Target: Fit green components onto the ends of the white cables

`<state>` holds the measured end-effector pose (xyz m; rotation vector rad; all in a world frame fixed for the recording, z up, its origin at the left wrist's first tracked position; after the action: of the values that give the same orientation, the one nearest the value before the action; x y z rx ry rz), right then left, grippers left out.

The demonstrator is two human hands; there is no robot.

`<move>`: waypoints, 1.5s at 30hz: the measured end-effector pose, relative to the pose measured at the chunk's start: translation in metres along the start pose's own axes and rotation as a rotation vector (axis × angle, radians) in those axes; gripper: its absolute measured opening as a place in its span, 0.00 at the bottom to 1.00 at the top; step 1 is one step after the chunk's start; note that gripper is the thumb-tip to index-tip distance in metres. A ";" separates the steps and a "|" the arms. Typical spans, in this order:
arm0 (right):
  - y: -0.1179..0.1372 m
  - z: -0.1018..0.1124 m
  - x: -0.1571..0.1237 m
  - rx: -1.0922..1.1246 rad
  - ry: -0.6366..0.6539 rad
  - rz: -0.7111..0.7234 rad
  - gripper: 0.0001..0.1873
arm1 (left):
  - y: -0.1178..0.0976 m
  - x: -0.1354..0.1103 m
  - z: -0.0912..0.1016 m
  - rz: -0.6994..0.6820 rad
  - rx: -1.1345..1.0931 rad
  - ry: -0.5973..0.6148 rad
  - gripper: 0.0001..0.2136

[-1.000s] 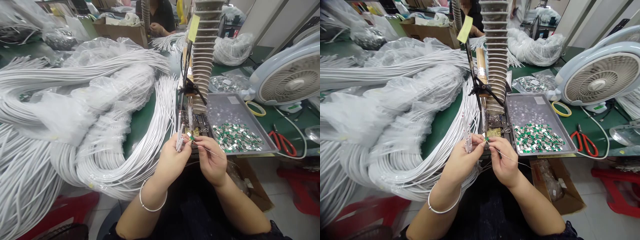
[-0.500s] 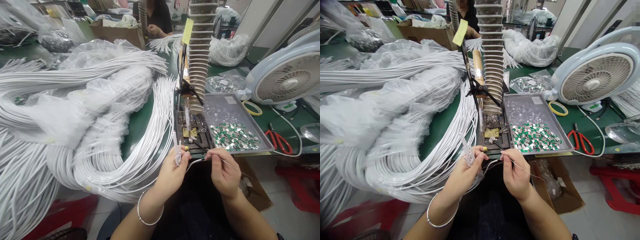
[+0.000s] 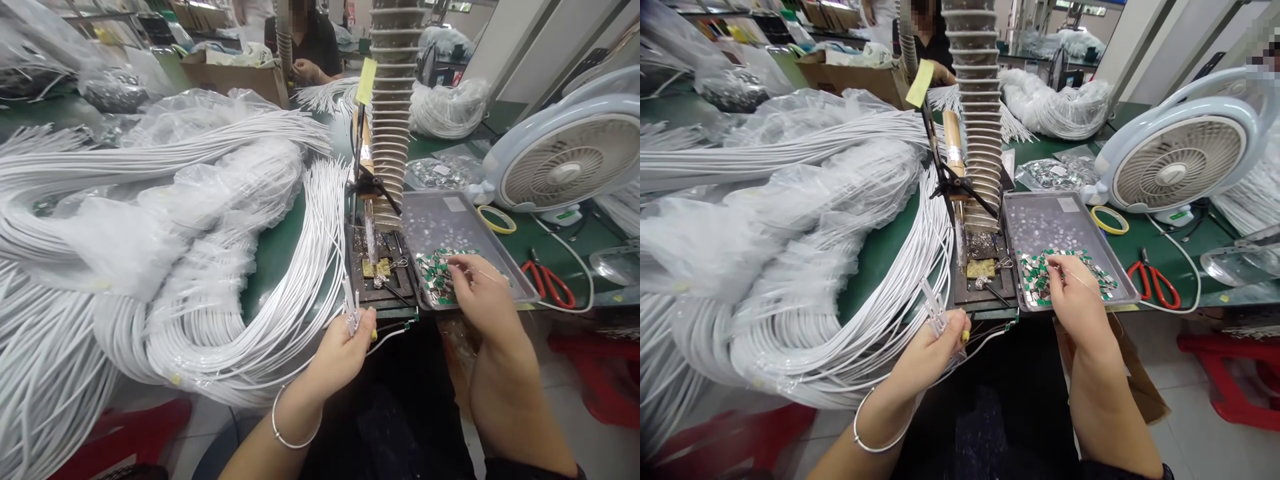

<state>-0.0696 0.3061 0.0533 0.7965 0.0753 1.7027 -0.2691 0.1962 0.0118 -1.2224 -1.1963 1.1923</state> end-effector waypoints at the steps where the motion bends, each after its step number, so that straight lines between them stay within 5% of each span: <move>1: -0.002 -0.001 0.001 -0.013 0.026 -0.016 0.07 | 0.003 0.000 -0.001 0.006 -0.046 0.015 0.20; 9: 0.002 -0.011 0.003 -0.193 0.265 -0.263 0.07 | 0.024 0.003 -0.003 -0.102 -0.442 0.117 0.14; 19: 0.009 -0.012 0.007 -0.294 0.283 -0.151 0.09 | 0.026 0.002 -0.009 -0.130 -0.881 0.050 0.07; 38: 0.001 -0.014 0.004 -0.305 0.228 -0.317 0.08 | 0.020 0.003 -0.011 -0.057 -0.727 -0.254 0.14; 45: 0.001 -0.011 0.001 -0.187 0.057 -0.239 0.06 | 0.020 0.005 -0.013 -0.039 -0.640 -0.335 0.14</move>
<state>-0.0767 0.3110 0.0458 0.5760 0.0475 1.4819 -0.2561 0.2005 -0.0080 -1.4801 -1.9425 1.0401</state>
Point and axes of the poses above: each hand's wrist, its own x-axis towards the middle knuckle, its own z-axis out of the back of the hand, y = z × x, the point moved 3 cm from there along x, towards the middle knuckle, and after that the axes turned 14 degrees about -z, right-handed, at the moved point
